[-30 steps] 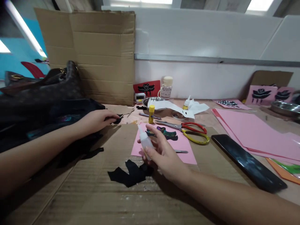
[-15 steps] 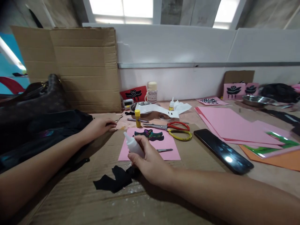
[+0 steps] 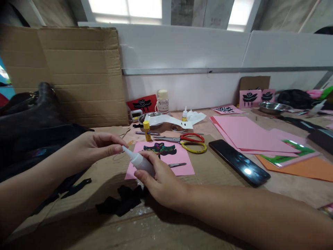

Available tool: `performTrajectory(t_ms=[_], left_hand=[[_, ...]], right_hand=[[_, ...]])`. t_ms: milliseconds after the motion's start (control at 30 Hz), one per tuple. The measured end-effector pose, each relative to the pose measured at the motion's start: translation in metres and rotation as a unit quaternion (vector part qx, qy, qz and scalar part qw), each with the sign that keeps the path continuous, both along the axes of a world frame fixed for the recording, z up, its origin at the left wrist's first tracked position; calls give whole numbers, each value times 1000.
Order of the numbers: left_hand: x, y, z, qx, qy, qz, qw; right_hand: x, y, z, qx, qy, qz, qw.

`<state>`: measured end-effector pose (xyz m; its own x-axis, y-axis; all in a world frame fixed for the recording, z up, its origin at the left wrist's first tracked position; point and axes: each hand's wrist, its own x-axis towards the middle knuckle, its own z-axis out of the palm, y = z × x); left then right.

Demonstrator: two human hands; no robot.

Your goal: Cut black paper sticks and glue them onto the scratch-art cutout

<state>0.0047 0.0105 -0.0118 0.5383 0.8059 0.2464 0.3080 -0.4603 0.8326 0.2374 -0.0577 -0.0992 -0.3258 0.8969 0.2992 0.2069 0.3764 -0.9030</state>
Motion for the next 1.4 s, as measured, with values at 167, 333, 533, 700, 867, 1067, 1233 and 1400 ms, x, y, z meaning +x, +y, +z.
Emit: performTrajectory(t_ms=[167,333,533,700,867,1067,1233,1400], left_hand=[[-3,3,-2,-2,4,-5,1000],[-4,1,0,26,21,-2,999],[-9,-5,1,216,136,29,967],[-6,-6,-3,221,120,-6,968],[4,-24,2,237,68,-52,968],[10,-32,13,313,99,-37,944],[-2,-16,9,303,137,54,942],[-13,-36,-39,314,230,-16,921]], right_hand=[[0,1,-1,4,-20,-4,1000],[-1,0,-2,-9,-5,0,1000],[-3,1,-3,30,-3,2,1000],[-2,-3,-6,59,14,0,998],[4,-9,-7,164,2,61,985],[-6,-1,-4,157,-107,20,982],[8,30,11,170,-74,-94,978],[48,86,31,140,-85,-214,963]])
